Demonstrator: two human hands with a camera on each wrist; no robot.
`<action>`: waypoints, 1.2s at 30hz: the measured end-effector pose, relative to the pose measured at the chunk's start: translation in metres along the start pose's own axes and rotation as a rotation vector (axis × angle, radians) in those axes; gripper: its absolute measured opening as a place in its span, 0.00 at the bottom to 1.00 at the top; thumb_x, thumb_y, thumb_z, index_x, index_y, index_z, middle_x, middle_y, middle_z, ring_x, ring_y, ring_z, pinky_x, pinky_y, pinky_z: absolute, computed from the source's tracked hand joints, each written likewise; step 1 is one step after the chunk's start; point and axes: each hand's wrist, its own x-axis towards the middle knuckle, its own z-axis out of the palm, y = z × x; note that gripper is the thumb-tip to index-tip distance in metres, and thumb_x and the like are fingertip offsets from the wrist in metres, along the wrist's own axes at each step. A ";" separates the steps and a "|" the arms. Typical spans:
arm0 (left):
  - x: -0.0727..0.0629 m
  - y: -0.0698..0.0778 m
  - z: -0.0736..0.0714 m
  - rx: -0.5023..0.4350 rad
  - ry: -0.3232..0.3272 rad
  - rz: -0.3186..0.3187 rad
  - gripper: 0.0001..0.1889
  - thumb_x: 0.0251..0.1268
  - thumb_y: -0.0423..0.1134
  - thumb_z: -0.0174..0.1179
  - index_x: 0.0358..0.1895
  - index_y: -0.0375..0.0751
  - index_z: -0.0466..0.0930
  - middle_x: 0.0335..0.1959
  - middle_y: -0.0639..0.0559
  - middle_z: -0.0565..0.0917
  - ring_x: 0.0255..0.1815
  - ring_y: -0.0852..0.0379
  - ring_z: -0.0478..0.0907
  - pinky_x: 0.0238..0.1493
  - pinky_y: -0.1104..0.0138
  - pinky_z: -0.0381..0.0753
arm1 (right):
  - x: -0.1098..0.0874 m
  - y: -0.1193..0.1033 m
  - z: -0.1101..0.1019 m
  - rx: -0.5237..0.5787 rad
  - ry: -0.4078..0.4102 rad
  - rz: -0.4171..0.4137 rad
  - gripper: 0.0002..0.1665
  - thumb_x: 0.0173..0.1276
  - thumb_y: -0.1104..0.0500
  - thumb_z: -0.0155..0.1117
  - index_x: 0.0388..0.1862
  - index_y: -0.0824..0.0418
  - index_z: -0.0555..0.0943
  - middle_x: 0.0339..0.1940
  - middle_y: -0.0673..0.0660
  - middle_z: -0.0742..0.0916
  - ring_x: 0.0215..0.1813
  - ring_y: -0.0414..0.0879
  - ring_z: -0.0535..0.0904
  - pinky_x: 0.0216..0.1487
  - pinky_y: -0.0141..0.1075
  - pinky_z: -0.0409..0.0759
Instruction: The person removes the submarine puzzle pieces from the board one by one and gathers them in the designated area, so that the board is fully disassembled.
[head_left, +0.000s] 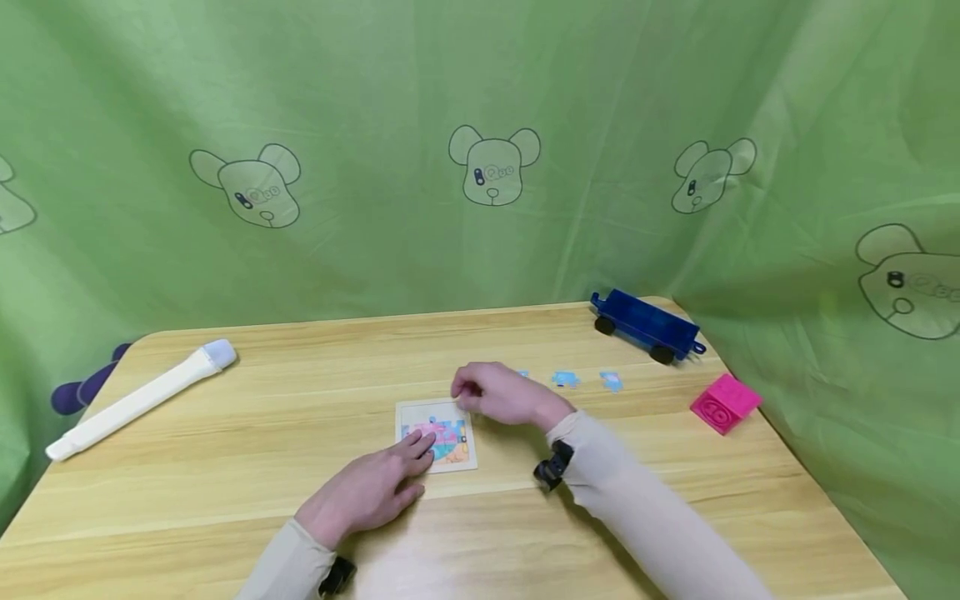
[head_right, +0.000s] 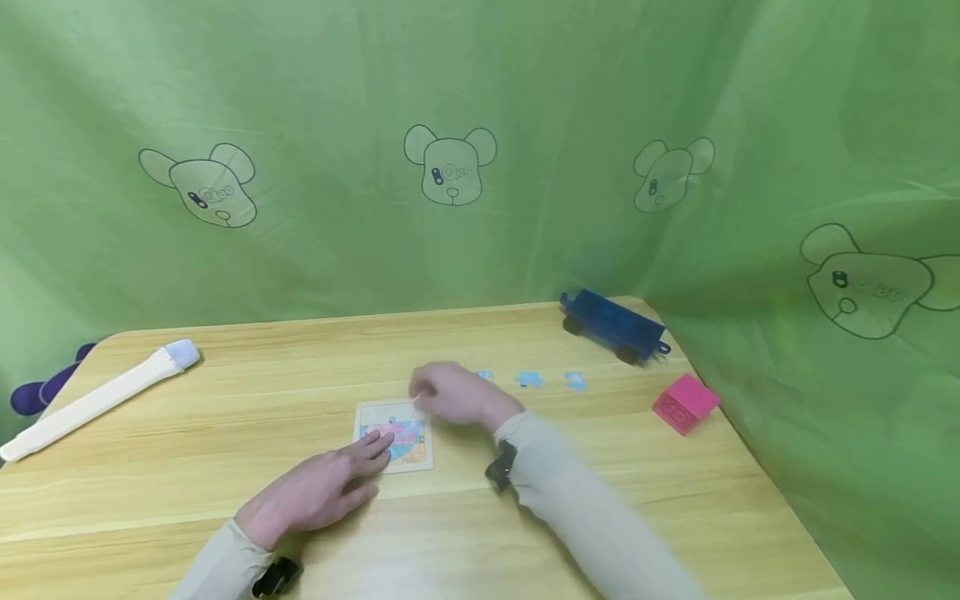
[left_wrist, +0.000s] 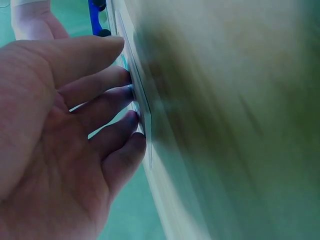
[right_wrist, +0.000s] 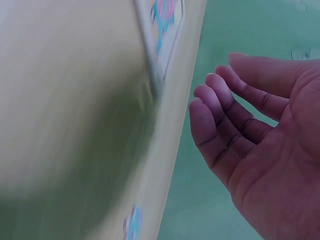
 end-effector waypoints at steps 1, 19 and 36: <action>0.000 0.000 0.000 0.001 0.001 0.003 0.24 0.73 0.37 0.57 0.67 0.31 0.70 0.74 0.41 0.62 0.74 0.44 0.56 0.69 0.49 0.64 | 0.003 -0.004 0.004 0.005 -0.016 -0.010 0.06 0.71 0.64 0.61 0.44 0.62 0.81 0.35 0.48 0.82 0.38 0.41 0.77 0.42 0.35 0.79; -0.002 0.005 -0.002 0.078 0.024 0.009 0.23 0.70 0.36 0.59 0.65 0.28 0.73 0.72 0.40 0.65 0.72 0.44 0.61 0.66 0.52 0.68 | 0.042 -0.020 0.040 0.046 -0.144 0.017 0.08 0.69 0.67 0.62 0.41 0.57 0.85 0.34 0.48 0.82 0.36 0.39 0.76 0.42 0.31 0.76; -0.016 0.014 -0.003 0.237 0.091 0.024 0.21 0.64 0.40 0.66 0.54 0.28 0.81 0.63 0.37 0.75 0.64 0.41 0.72 0.58 0.53 0.77 | 0.043 -0.021 0.044 0.061 -0.155 0.053 0.05 0.66 0.67 0.67 0.36 0.57 0.83 0.29 0.48 0.80 0.32 0.39 0.74 0.35 0.29 0.75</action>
